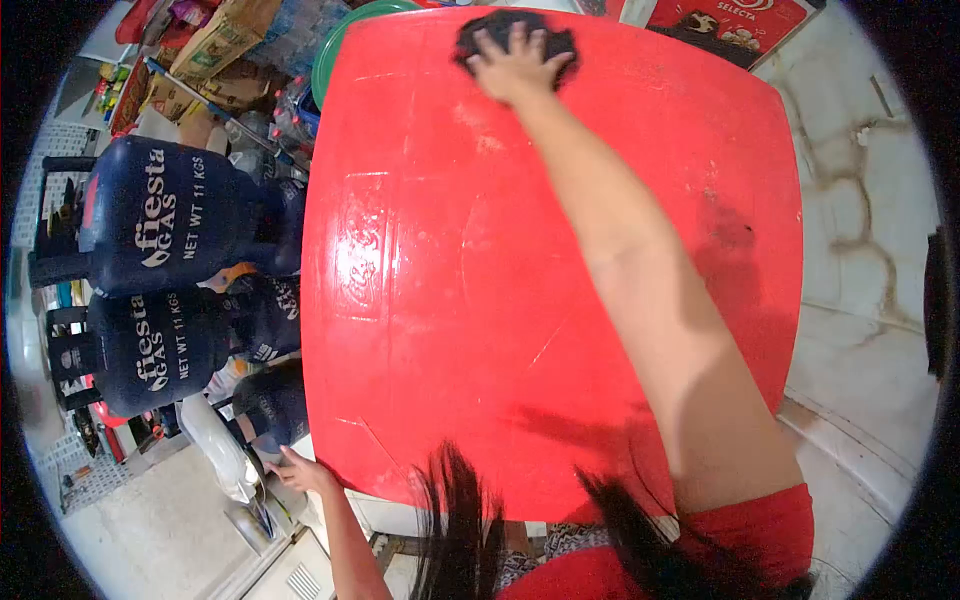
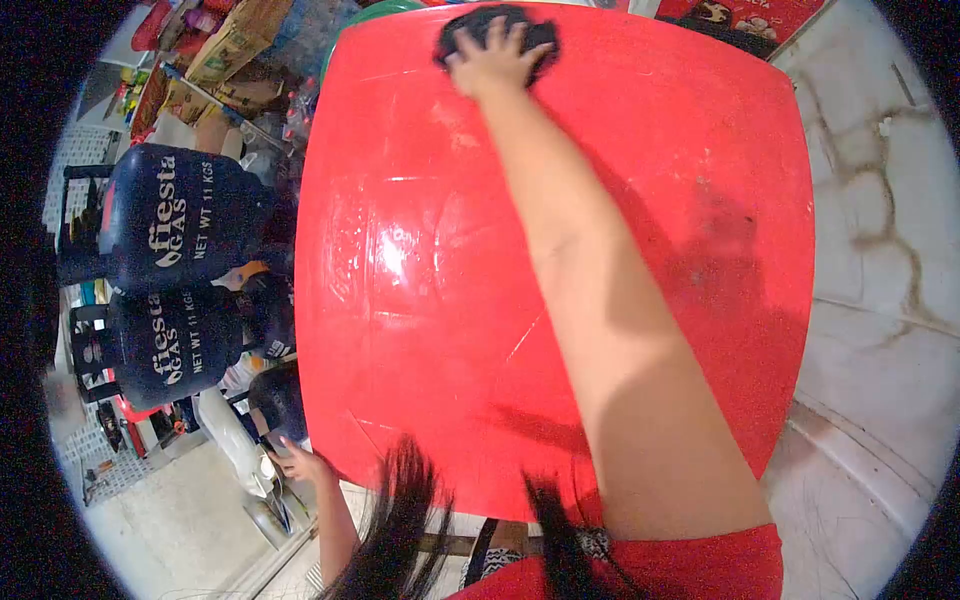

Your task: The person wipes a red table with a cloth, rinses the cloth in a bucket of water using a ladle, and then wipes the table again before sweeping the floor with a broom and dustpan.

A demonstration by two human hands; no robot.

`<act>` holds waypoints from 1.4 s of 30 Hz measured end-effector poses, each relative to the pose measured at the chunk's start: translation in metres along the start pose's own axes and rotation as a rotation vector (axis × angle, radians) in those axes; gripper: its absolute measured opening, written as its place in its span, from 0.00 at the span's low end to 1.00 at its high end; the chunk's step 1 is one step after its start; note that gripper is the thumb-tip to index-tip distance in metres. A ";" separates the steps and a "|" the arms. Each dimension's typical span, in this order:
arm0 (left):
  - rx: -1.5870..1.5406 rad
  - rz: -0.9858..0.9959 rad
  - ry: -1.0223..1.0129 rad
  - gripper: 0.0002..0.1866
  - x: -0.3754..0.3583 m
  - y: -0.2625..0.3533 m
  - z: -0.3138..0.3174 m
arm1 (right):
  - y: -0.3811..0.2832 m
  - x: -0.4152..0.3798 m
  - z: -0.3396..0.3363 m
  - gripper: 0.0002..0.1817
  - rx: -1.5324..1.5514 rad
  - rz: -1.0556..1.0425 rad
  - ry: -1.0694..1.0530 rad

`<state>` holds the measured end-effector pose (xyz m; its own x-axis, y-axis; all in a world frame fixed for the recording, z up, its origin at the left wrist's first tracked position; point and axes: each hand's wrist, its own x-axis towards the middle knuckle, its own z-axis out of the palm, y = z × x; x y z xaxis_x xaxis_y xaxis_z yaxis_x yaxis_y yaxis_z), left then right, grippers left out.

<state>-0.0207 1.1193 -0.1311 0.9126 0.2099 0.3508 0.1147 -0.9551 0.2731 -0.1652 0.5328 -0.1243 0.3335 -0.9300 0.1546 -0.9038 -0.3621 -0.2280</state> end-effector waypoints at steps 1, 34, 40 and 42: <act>0.000 -0.003 -0.009 0.33 -0.001 0.002 -0.002 | -0.020 -0.015 0.001 0.26 0.015 -0.081 0.007; -0.216 -0.020 -0.210 0.29 -0.014 0.016 -0.020 | 0.093 -0.539 -0.114 0.36 -0.331 0.460 0.111; -0.341 -0.032 -0.244 0.31 -0.009 0.012 -0.016 | -0.144 -0.504 -0.085 0.30 0.236 -0.043 -0.037; -0.388 -0.098 -0.271 0.31 -0.006 0.010 -0.012 | -0.176 -0.503 -0.074 0.28 0.345 -0.174 -0.027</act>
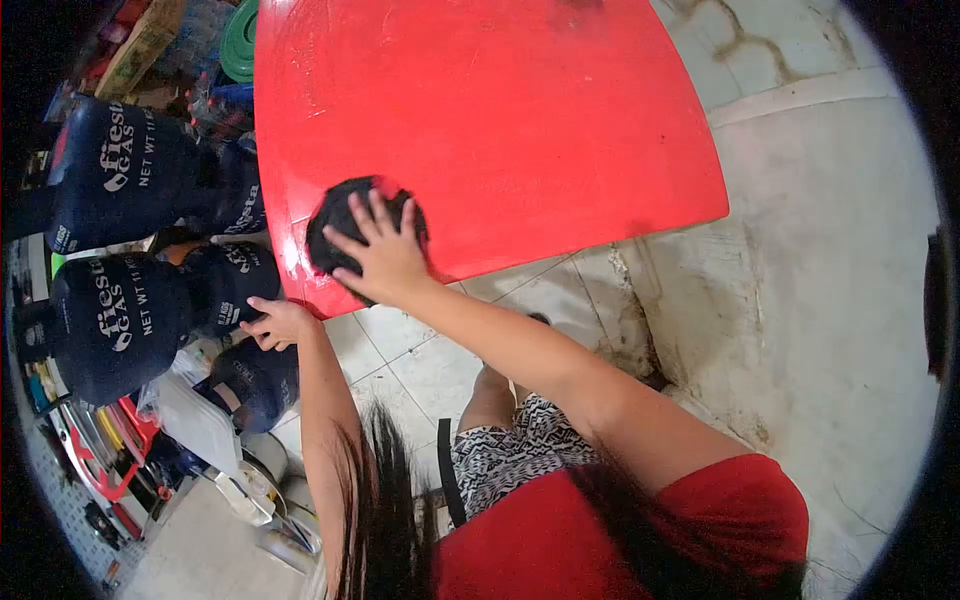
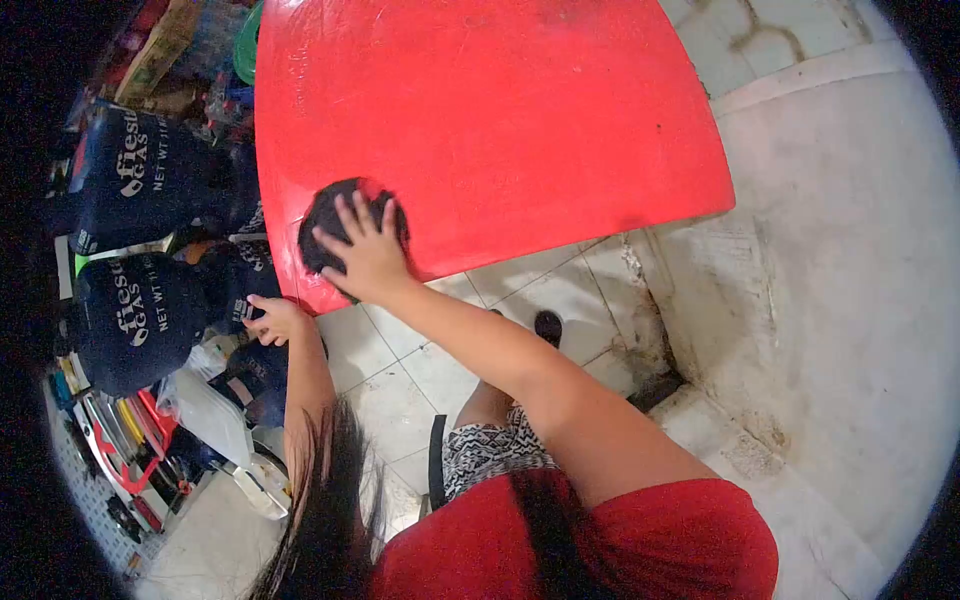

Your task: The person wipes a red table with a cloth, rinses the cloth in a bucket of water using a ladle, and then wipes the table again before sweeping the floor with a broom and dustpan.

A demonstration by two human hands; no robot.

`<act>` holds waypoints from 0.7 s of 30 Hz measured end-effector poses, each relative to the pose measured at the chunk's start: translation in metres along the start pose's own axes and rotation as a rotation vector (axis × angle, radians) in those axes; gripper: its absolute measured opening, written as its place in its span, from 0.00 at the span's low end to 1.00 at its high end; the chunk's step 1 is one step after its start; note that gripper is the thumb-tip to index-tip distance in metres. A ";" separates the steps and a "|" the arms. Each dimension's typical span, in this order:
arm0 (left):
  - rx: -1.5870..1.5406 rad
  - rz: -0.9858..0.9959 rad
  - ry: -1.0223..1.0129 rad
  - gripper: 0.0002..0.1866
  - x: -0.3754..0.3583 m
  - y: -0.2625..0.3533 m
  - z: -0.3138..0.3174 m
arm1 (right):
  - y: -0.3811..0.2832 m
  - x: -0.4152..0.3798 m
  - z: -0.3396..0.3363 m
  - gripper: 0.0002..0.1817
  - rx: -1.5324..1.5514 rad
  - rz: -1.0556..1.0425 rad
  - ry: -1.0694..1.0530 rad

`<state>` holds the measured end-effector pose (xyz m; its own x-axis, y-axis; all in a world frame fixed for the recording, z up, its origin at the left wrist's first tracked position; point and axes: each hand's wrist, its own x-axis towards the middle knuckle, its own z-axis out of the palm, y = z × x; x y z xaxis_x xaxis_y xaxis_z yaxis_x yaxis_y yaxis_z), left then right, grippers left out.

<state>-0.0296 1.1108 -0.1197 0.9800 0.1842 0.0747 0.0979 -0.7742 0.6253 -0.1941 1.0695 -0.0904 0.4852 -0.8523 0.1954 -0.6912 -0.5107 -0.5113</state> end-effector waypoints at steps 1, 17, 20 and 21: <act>-0.003 0.010 0.001 0.31 -0.001 0.002 -0.001 | -0.003 0.000 0.003 0.28 0.040 -0.049 -0.003; 0.162 0.060 0.040 0.31 -0.009 0.001 0.002 | 0.341 -0.168 -0.209 0.28 -0.616 0.768 0.176; 0.214 0.062 0.051 0.31 -0.009 0.003 0.006 | 0.378 -0.133 -0.219 0.33 -0.567 1.102 0.215; 0.238 0.083 0.066 0.31 -0.008 0.000 0.009 | 0.368 -0.108 -0.214 0.33 -0.568 1.107 0.221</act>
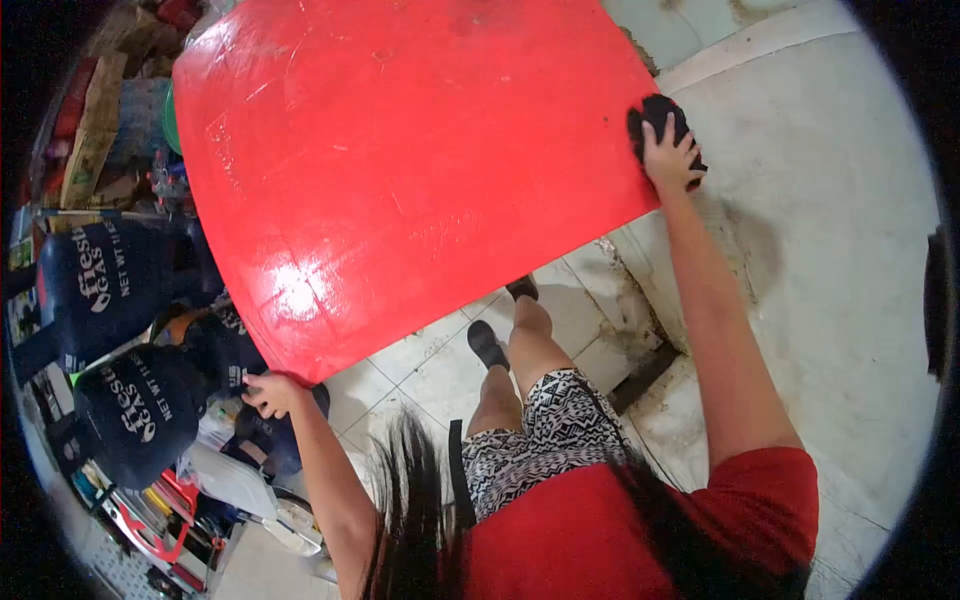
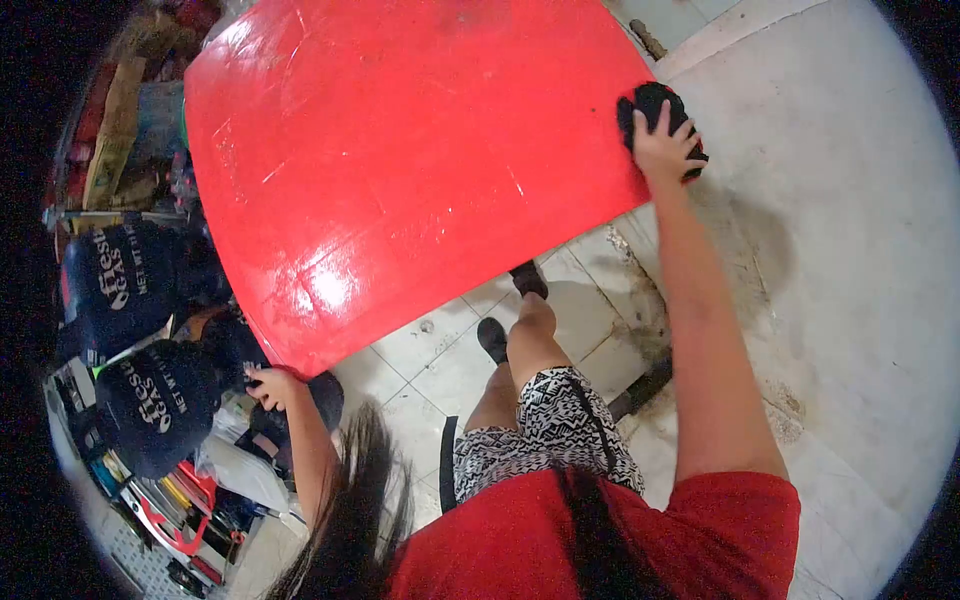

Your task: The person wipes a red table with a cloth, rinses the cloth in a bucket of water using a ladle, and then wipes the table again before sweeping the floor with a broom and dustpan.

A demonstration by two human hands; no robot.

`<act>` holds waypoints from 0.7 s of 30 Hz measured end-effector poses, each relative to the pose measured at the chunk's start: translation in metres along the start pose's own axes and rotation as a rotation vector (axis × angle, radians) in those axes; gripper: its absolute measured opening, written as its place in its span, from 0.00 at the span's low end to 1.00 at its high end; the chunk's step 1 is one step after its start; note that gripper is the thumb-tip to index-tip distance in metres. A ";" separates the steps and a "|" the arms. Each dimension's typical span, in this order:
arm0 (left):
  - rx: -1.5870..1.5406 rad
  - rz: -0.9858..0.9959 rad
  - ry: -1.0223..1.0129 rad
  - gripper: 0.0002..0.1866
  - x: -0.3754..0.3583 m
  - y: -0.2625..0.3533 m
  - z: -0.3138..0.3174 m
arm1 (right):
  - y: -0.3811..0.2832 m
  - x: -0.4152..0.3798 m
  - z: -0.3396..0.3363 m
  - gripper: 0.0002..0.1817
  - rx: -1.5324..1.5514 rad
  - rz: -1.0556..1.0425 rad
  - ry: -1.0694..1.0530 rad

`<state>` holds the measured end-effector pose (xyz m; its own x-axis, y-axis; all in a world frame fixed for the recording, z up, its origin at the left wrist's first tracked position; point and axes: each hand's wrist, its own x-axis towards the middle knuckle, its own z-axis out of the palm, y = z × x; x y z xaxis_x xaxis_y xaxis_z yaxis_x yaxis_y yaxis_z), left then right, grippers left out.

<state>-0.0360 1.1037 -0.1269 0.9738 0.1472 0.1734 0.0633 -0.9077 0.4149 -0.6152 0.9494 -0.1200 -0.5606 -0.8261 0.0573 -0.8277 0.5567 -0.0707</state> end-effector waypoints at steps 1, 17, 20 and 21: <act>0.014 0.019 0.008 0.31 0.002 -0.001 0.002 | -0.022 0.005 -0.001 0.37 -0.050 0.125 0.018; 0.273 0.232 -0.005 0.26 0.035 -0.037 0.016 | -0.261 0.177 0.059 0.33 0.214 -0.604 0.127; 0.574 0.537 0.015 0.25 0.031 -0.043 0.006 | -0.288 0.219 0.063 0.33 0.202 -0.663 0.141; 0.648 0.584 0.039 0.25 0.033 -0.045 0.006 | -0.297 0.231 0.063 0.33 0.219 -0.649 0.125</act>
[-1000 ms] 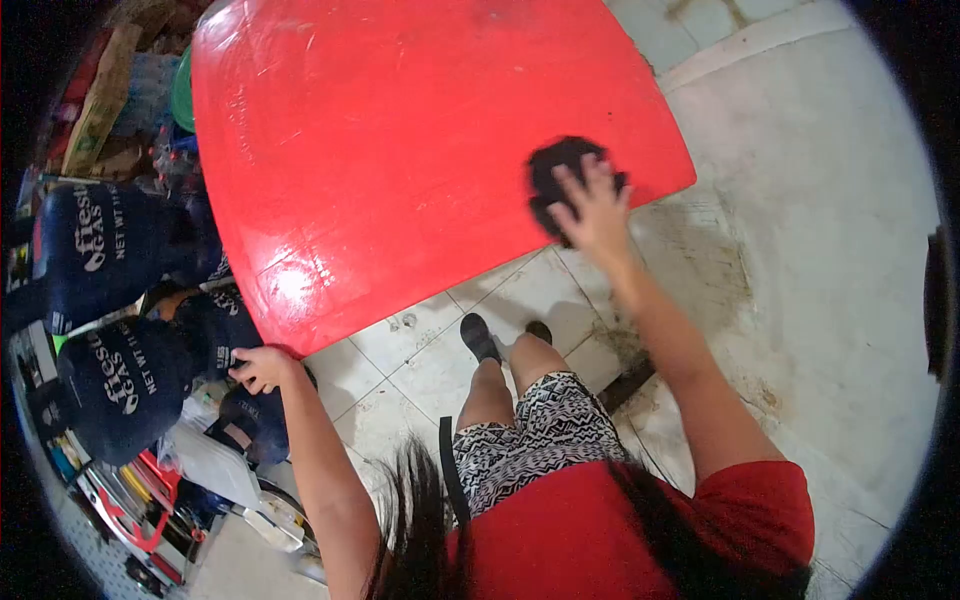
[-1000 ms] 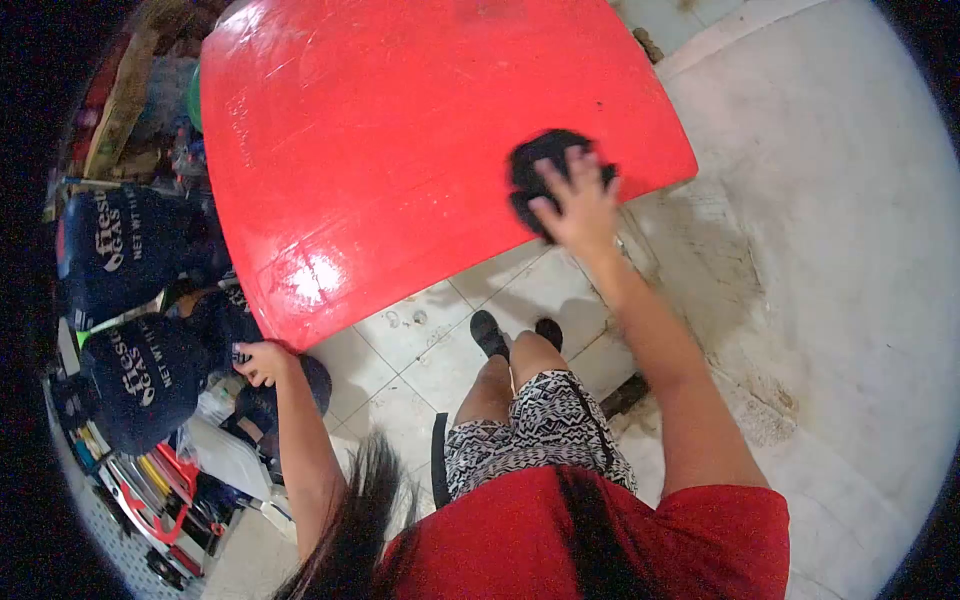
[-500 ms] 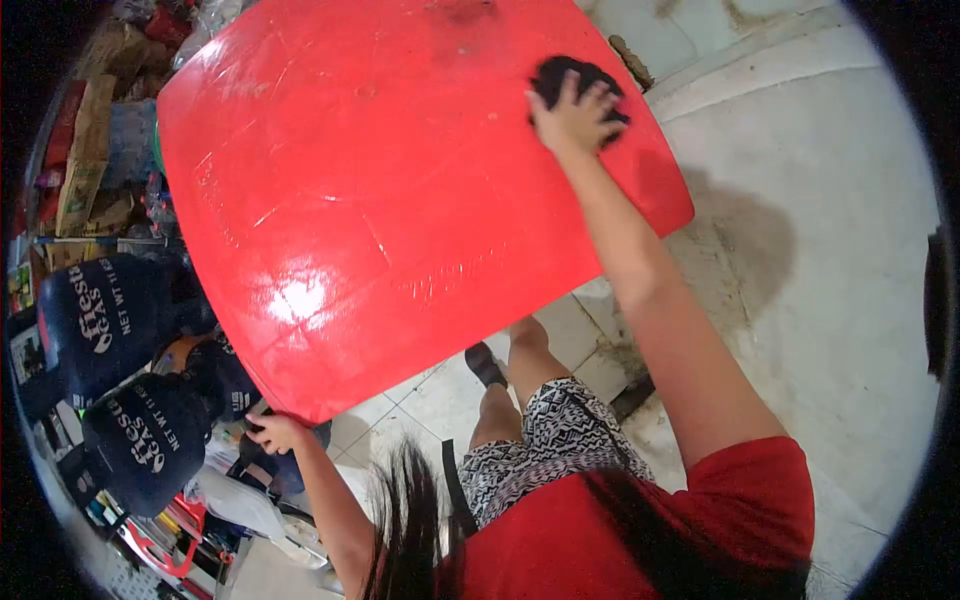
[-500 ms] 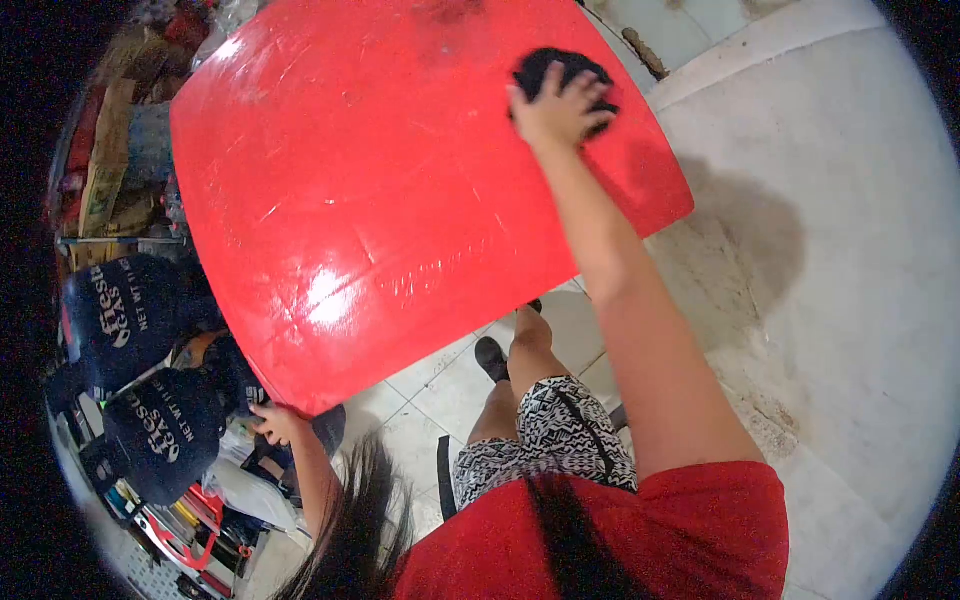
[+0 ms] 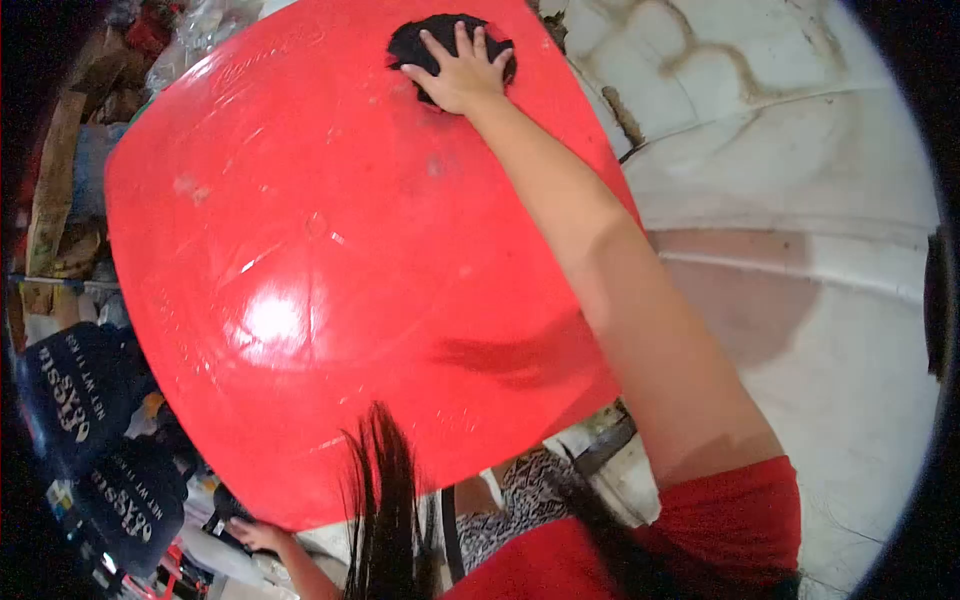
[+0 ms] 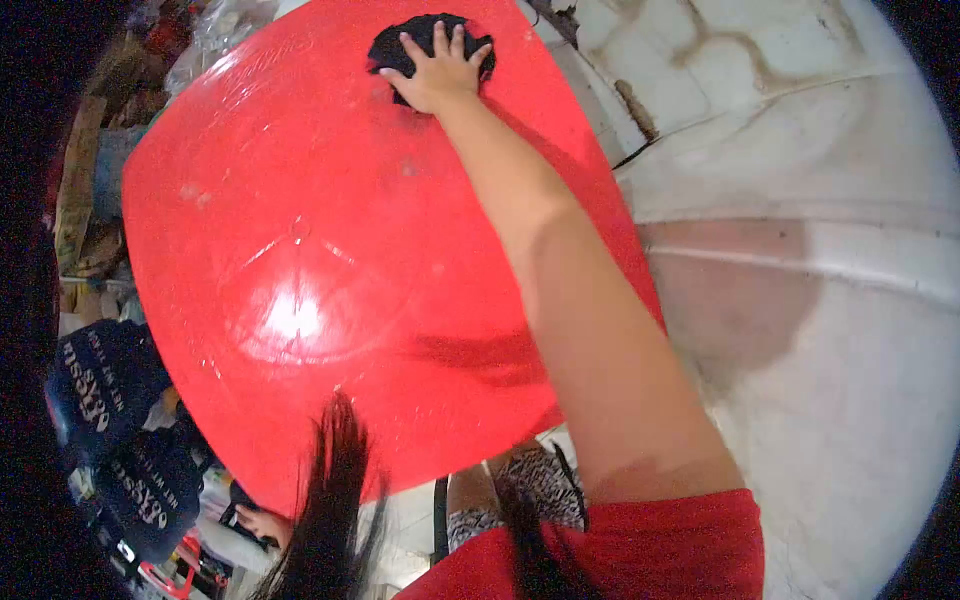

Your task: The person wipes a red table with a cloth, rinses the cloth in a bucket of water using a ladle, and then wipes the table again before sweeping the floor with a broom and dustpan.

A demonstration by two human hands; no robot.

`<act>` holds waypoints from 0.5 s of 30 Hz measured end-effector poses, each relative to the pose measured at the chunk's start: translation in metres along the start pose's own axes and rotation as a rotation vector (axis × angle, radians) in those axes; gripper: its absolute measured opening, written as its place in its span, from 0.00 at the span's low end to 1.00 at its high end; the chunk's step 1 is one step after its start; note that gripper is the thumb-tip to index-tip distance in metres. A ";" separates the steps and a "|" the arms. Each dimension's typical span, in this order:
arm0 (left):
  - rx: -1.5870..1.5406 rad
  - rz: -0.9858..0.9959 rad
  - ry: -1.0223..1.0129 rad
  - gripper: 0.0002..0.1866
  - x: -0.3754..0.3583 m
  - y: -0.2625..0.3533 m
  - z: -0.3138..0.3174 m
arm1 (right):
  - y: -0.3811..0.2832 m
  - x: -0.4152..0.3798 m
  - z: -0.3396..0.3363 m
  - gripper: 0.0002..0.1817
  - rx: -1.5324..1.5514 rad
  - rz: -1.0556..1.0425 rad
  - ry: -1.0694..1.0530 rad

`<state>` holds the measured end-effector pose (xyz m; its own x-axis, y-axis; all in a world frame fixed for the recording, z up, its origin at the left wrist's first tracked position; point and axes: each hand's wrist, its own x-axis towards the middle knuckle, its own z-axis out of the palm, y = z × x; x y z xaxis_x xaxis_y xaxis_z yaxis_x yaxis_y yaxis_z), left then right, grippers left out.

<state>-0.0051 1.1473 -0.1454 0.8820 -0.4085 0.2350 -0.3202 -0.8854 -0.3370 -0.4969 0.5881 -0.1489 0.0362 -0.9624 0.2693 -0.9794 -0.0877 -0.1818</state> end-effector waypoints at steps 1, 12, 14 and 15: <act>0.084 0.045 0.021 0.24 0.004 -0.003 0.004 | 0.001 0.011 0.003 0.33 0.025 0.021 -0.011; -0.351 -0.102 0.156 0.23 0.004 -0.019 0.018 | -0.011 0.087 -0.034 0.33 0.079 0.110 -0.370; -0.028 0.050 0.198 0.27 0.005 -0.022 0.020 | -0.008 0.094 -0.033 0.32 0.074 0.093 -0.382; 0.136 0.131 0.216 0.30 0.010 -0.027 0.020 | -0.007 0.095 -0.032 0.31 0.082 0.089 -0.387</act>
<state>0.0191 1.1718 -0.1520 0.7375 -0.5679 0.3655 -0.3642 -0.7902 -0.4929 -0.4929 0.5051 -0.0922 0.0395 -0.9915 -0.1240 -0.9637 -0.0050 -0.2670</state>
